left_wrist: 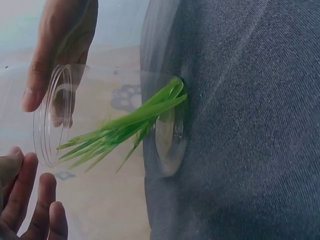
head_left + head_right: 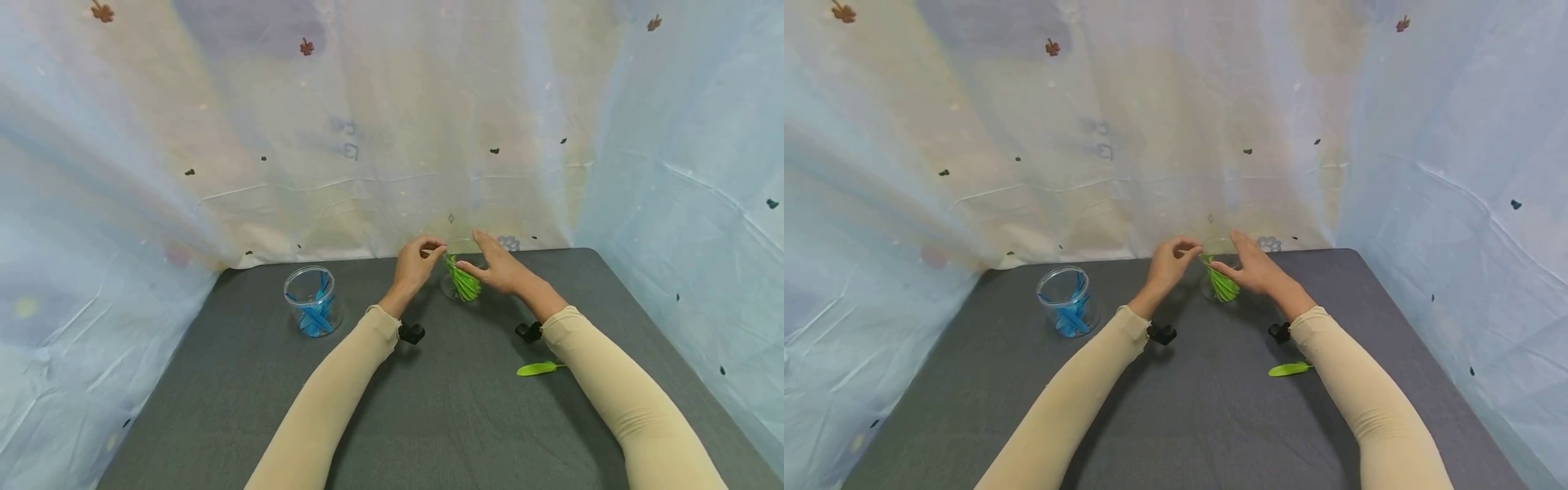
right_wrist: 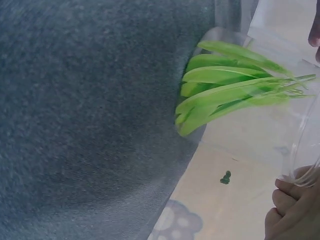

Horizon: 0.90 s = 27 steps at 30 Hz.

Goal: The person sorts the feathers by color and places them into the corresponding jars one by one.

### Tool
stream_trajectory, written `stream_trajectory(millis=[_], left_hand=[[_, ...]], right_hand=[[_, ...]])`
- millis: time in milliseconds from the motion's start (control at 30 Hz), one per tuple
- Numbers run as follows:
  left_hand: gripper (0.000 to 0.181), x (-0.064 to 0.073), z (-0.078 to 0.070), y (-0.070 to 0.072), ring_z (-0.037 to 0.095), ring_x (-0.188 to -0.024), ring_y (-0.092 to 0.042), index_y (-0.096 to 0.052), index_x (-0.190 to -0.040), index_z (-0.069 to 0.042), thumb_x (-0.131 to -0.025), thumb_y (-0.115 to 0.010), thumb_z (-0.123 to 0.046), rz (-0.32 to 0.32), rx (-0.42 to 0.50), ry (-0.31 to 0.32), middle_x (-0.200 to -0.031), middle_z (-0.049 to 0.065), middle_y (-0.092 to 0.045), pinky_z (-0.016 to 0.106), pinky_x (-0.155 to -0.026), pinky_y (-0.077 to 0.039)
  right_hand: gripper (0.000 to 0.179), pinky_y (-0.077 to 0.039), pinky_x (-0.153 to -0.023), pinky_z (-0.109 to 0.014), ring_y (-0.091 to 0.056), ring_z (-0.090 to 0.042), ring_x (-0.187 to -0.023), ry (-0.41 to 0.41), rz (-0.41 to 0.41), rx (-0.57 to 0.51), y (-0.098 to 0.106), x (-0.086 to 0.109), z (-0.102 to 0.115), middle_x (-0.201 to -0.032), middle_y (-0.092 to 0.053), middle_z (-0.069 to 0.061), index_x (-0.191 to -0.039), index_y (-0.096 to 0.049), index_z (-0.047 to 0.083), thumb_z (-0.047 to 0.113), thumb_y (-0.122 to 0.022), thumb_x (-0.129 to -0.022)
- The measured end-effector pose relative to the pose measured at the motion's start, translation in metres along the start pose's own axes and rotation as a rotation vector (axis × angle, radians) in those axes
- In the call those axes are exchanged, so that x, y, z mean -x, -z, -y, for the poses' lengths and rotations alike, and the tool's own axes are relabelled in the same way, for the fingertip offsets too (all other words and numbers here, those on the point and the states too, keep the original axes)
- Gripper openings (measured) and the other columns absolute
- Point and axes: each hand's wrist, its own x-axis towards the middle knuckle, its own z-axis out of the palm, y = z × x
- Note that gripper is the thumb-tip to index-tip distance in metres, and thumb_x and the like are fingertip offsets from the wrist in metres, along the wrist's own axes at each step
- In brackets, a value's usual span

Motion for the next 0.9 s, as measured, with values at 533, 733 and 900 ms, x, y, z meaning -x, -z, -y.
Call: stream_trajectory(millis=[533,733,900], left_hand=[[0.032,0.005,-0.009,0.003,0.017,-0.104,-0.071,-0.072,-0.132,-0.018,-0.108,-0.067,-0.038,0.135,-0.155,-0.070,-0.126,-0.001,-0.074,0.034,-0.080,-0.062],[0.039,0.003,-0.012,0.004,0.022,-0.121,-0.068,-0.069,-0.140,-0.020,-0.109,-0.064,-0.043,0.151,-0.261,-0.108,-0.138,0.001,-0.068,0.042,-0.094,-0.061],[0.057,0.001,-0.016,0.006,0.026,-0.145,-0.055,-0.060,-0.154,-0.021,-0.107,-0.063,-0.053,0.207,-0.388,-0.102,-0.158,0.003,-0.058,0.048,-0.118,-0.049]], right_hand=[[0.107,-0.012,-0.125,-0.079,0.003,-0.051,-0.163,-0.049,0.066,-0.159,0.016,0.013,0.003,-0.179,0.014,-0.018,-0.172,0.016,0.016,0.070,-0.050,-0.106],[0.098,-0.012,-0.124,-0.079,-0.001,-0.051,-0.163,-0.036,0.006,-0.147,0.029,0.029,0.001,-0.179,0.006,-0.022,-0.174,0.010,0.017,0.066,-0.046,-0.110],[0.095,-0.011,-0.125,-0.079,-0.002,-0.050,-0.163,-0.052,0.018,-0.104,0.038,0.047,-0.005,-0.179,0.002,-0.023,-0.174,0.004,0.016,0.062,-0.048,-0.110]])
